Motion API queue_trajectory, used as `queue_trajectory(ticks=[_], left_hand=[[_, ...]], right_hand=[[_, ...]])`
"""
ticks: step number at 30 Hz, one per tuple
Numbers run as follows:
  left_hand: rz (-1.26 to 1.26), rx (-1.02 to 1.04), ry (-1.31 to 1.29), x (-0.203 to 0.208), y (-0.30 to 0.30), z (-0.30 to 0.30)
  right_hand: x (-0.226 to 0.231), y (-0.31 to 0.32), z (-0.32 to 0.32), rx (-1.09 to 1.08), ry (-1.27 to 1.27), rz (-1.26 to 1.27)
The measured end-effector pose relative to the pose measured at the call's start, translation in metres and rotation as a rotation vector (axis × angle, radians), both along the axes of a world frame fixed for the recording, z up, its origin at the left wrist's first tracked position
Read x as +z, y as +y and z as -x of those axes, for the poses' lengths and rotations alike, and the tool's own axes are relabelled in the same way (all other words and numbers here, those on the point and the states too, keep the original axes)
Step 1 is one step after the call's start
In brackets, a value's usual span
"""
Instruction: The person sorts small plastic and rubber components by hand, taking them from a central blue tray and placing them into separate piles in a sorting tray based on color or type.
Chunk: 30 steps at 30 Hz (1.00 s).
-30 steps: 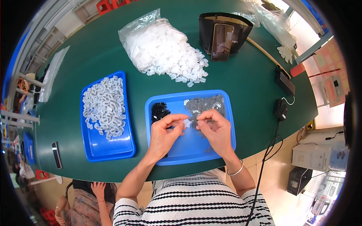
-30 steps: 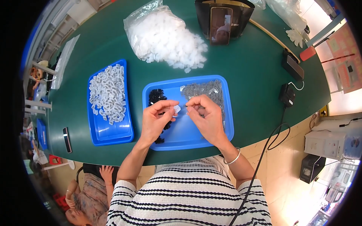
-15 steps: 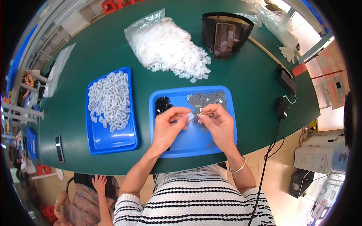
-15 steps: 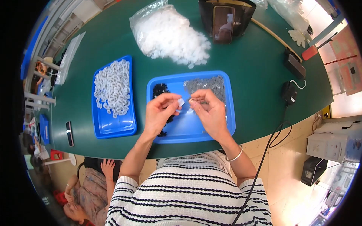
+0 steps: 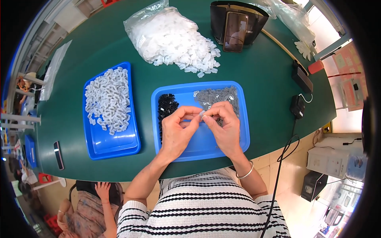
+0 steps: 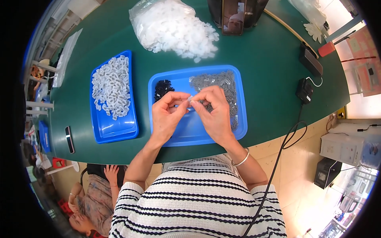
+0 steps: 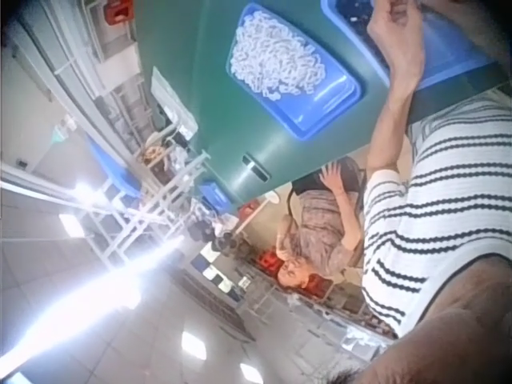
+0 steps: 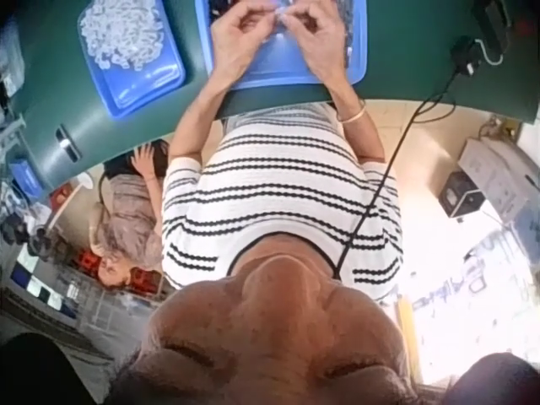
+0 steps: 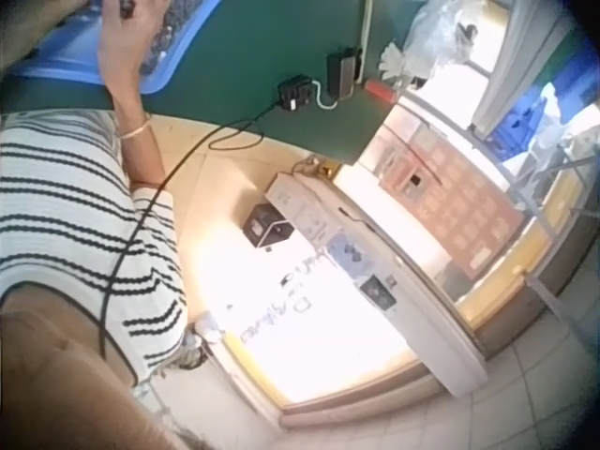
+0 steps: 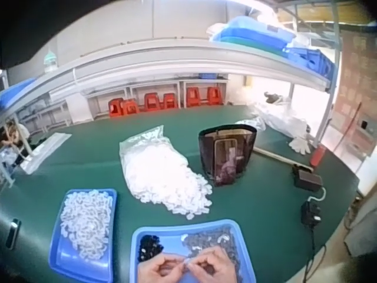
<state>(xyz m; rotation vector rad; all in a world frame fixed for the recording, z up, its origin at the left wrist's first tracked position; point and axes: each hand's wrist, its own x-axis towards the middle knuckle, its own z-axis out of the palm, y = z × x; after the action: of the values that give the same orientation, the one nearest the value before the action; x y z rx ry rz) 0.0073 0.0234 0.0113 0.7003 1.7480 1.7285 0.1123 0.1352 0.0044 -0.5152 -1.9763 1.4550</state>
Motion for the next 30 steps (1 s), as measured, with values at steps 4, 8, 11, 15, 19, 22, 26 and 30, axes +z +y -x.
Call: queue_trajectory(ticks=[4, 8, 11, 15, 19, 22, 26, 30], left_hand=[[0.011, -0.005, -0.024, 0.0, 0.0, -0.001], [0.028, -0.006, -0.035, -0.014, -0.001, -0.002], [0.015, -0.019, -0.057, -0.008, -0.002, -0.001], [0.05, -0.104, 0.008, 0.002, -0.003, -0.002], [0.084, -0.139, -0.009, -0.002, -0.002, 0.003], [0.041, -0.101, -0.048, -0.008, 0.004, 0.011], [0.066, -0.105, -0.133, -0.006, 0.009, 0.016], [0.05, -0.083, -0.015, -0.008, 0.007, 0.011]], right_hand=[[0.004, -0.006, 0.003, -0.041, 0.01, 0.047], [-0.023, -0.012, 0.002, 0.042, 0.04, 0.256], [-0.015, -0.011, 0.0, 0.086, 0.029, 0.303], [-0.007, -0.003, -0.003, 0.133, 0.066, 0.428], [-0.003, 0.006, -0.002, 0.151, 0.011, 0.469], [-0.007, 0.009, 0.004, 0.146, 0.005, 0.475], [0.002, 0.014, 0.003, 0.171, 0.032, 0.56], [-0.002, 0.011, 0.006, 0.149, 0.026, 0.468]])
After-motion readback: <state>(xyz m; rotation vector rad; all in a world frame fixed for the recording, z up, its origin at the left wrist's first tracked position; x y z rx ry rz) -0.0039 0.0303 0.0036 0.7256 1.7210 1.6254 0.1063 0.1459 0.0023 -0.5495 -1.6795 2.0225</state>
